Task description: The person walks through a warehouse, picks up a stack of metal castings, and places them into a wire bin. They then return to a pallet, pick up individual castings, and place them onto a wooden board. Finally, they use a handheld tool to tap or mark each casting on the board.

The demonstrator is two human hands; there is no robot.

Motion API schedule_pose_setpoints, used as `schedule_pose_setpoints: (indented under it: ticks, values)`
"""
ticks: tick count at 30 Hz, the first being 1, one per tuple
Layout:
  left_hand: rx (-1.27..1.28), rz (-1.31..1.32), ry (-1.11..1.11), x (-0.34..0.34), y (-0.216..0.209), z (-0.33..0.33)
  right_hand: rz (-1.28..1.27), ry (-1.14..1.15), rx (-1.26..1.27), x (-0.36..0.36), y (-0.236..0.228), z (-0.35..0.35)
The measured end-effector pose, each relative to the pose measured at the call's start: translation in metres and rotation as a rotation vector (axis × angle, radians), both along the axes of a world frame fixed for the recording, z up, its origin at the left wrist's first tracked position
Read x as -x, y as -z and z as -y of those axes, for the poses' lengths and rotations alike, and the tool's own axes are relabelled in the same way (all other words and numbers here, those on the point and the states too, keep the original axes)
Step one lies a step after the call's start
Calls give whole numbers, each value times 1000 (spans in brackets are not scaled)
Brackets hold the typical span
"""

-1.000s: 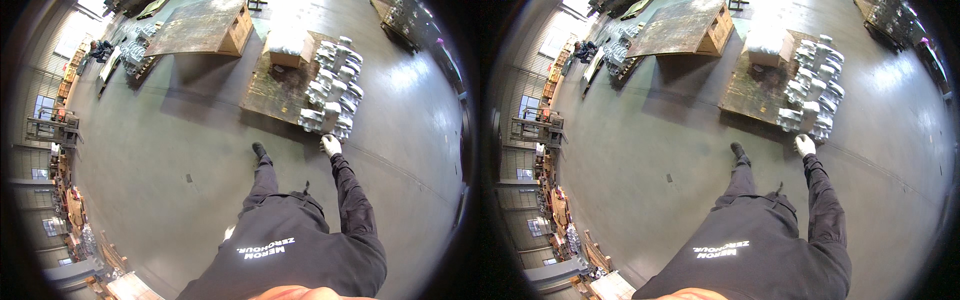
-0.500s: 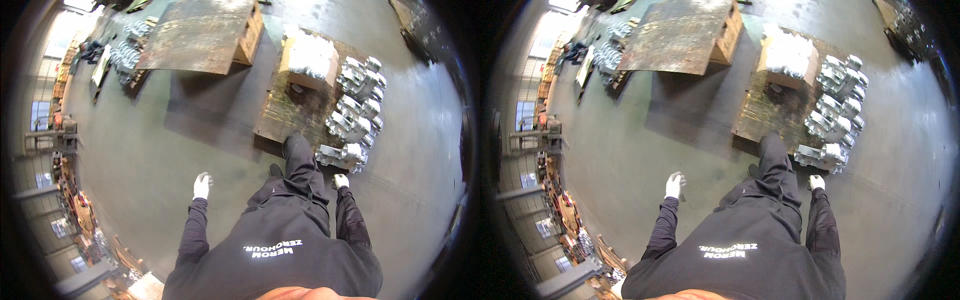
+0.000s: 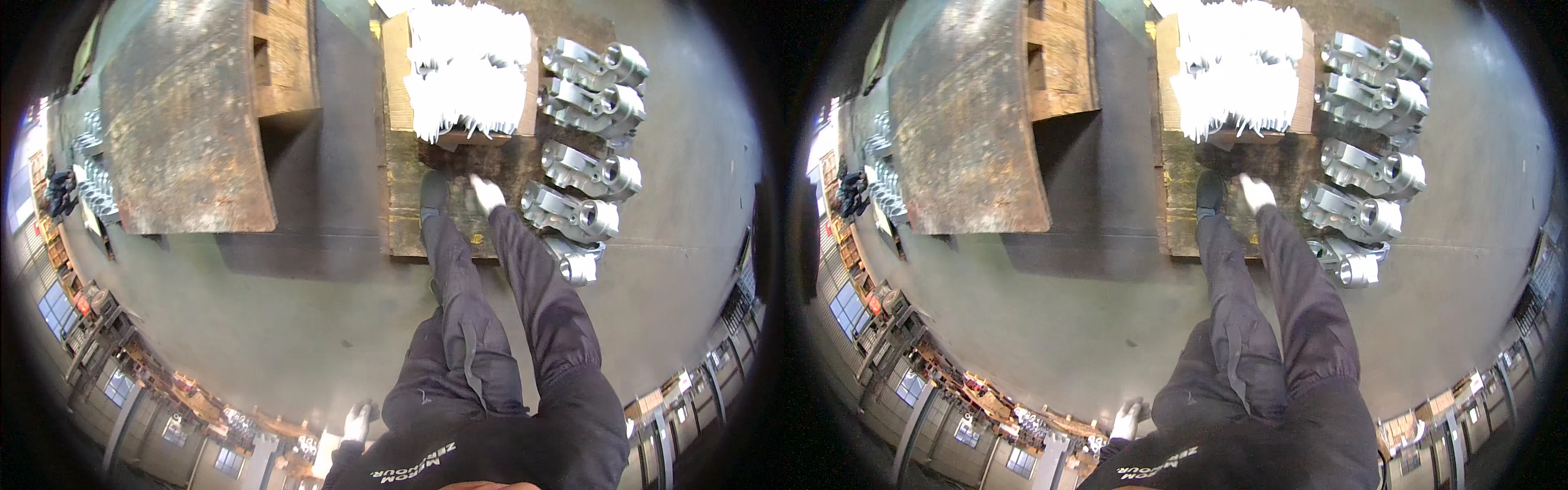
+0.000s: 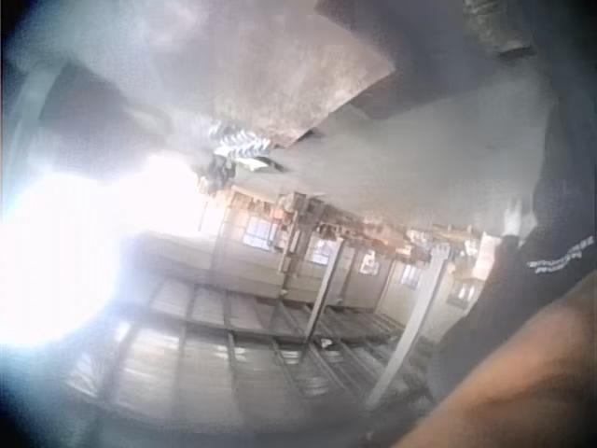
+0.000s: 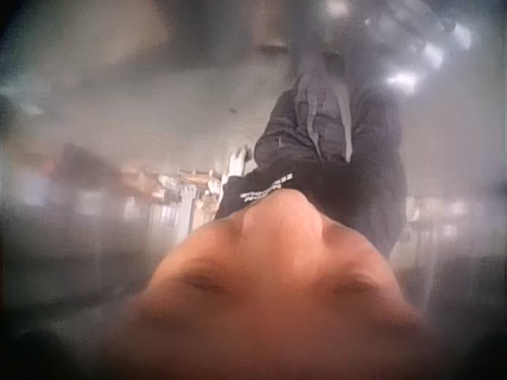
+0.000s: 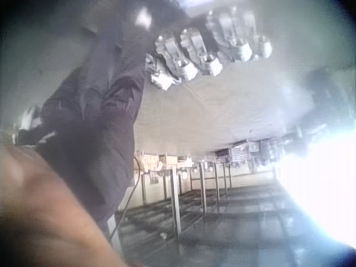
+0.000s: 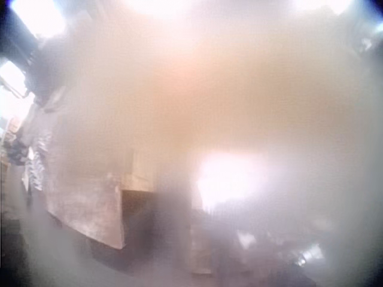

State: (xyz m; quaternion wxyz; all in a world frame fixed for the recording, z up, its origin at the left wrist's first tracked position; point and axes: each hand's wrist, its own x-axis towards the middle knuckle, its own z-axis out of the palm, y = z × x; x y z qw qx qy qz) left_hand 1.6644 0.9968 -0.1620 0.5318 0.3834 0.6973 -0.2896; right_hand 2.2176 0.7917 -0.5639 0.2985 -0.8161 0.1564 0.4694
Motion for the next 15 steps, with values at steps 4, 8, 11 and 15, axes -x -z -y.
schedule_pose_setpoints:
  ticks: [4, 8, 11, 15]
  values:
    - [-66, -70, -68, -50, -3, -31, -178, 881, -290, -72, 111, -72]
    - [-123, -135, -209, -70, 1, -60, -211, 1119, -419, -63, 150, -91]
    - [-52, -59, -101, -76, -1, -77, -154, 1262, -544, -49, 136, -82]
    - [-26, -32, -73, -80, -4, -102, -106, 1261, -539, 2, 73, -27]
